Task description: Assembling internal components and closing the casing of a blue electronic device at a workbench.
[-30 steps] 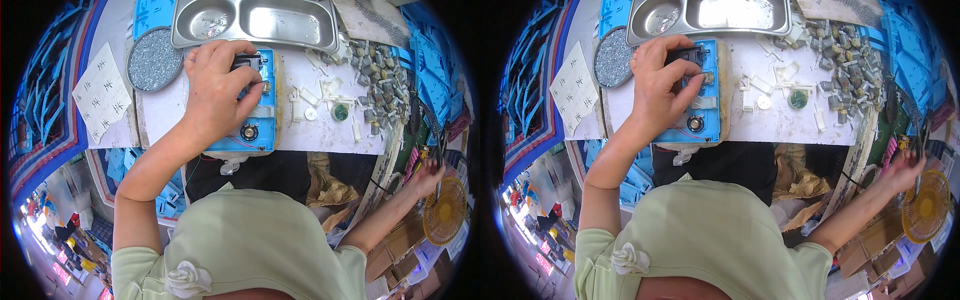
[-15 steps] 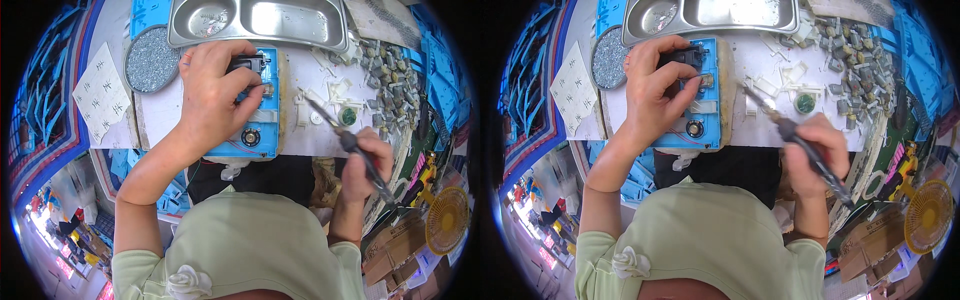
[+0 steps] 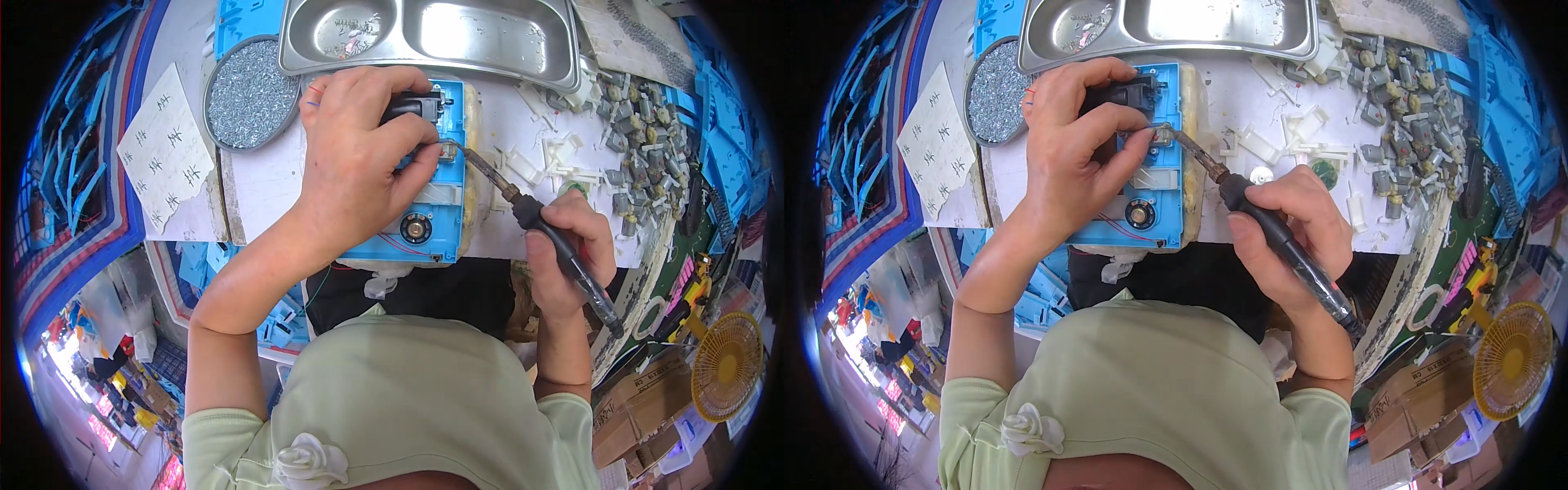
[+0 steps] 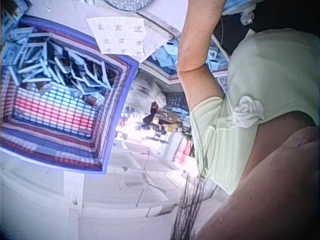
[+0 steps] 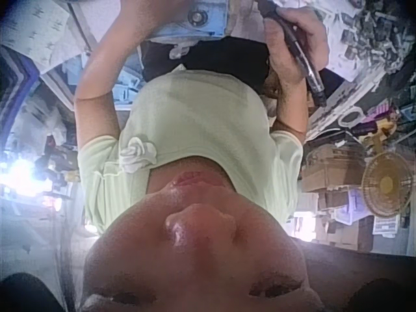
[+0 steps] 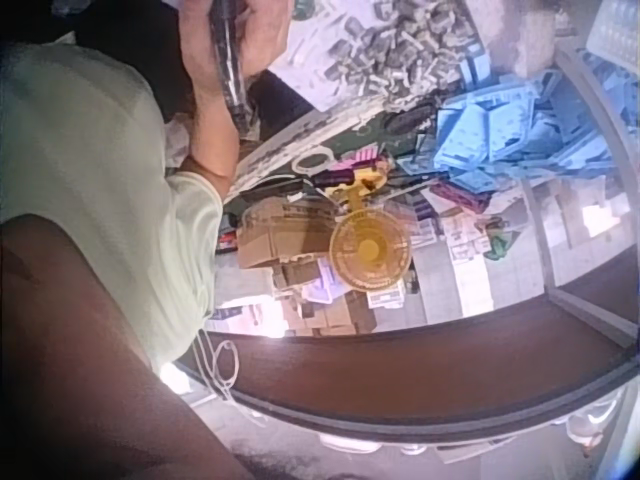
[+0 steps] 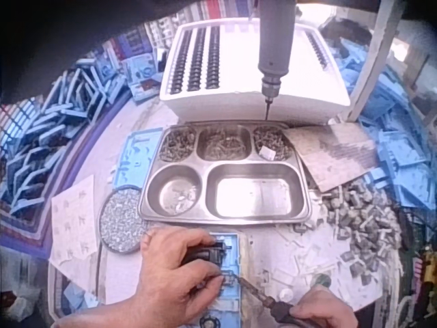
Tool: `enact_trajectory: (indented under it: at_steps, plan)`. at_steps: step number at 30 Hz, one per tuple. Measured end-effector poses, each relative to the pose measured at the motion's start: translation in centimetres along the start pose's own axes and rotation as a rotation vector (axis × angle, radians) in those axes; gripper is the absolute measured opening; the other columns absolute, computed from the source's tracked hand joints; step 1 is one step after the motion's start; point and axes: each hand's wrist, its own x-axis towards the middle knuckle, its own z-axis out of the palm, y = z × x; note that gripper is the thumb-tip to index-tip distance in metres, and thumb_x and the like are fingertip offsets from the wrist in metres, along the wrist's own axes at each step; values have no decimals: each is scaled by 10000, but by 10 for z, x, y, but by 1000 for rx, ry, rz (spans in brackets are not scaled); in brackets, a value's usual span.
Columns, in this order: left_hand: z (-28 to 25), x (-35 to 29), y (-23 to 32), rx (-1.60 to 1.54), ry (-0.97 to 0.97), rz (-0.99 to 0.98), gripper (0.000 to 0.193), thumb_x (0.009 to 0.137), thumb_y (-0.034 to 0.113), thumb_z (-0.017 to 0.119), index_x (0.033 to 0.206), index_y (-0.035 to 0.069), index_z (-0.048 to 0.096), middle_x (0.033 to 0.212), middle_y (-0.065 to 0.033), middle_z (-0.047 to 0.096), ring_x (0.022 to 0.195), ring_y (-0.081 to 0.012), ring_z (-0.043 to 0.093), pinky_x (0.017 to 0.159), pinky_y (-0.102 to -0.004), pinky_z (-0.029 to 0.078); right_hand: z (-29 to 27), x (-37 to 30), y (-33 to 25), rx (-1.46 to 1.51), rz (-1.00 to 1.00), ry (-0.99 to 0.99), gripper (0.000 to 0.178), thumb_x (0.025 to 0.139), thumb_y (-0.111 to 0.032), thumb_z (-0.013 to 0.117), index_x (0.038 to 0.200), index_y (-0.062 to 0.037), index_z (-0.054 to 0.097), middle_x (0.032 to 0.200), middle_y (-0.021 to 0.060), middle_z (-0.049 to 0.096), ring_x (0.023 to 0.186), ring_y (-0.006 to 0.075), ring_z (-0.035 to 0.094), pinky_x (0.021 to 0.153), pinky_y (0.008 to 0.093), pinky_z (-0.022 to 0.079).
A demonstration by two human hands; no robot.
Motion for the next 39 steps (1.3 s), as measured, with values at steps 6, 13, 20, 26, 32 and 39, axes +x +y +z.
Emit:
enact_trajectory:
  at_steps: [6,13,20,26,32,39]
  plan:
    - [-1,0,-1,1,-3,-1,162,700,101,818,827,113,719,1187,-68,650,1090,-274,587,975,-424,363,2,1,-2,-16,13,-4,285,808,-29,812,1036,2,644,749,83,625,630,181,534,601,309,403]
    - [-2,0,0,5,-17,-5,157,702,109,813,828,122,721,1187,-65,649,1124,-275,567,984,-439,339,4,2,-4,-80,-38,-27,277,799,-19,806,1023,-4,645,720,75,603,606,194,530,578,312,398]
    - [-2,0,1,6,-10,-2,154,696,94,812,817,113,718,1185,-66,649,1119,-278,570,974,-434,351,-1,3,-3,-79,-40,-25,282,792,-15,804,1021,-2,641,717,70,596,610,188,524,587,313,395]
    - [-2,1,1,6,-13,0,153,698,91,811,820,113,721,1186,-67,649,1121,-278,572,982,-439,347,-3,3,-4,-68,-53,-7,283,796,-26,807,1024,-1,641,722,67,600,617,182,523,605,310,395]
    - [-3,1,2,20,-17,0,155,704,97,816,829,118,728,1187,-65,653,1125,-275,575,994,-444,340,-4,3,-4,-54,-45,1,283,804,-30,807,1030,3,642,736,74,613,626,180,525,610,309,396]
    - [-2,-1,-2,28,-1,22,166,703,98,828,844,122,744,1183,-68,667,1121,-271,581,993,-436,342,-7,1,-5,-56,-19,2,280,808,-24,804,1032,8,639,750,79,617,644,174,522,608,299,393]
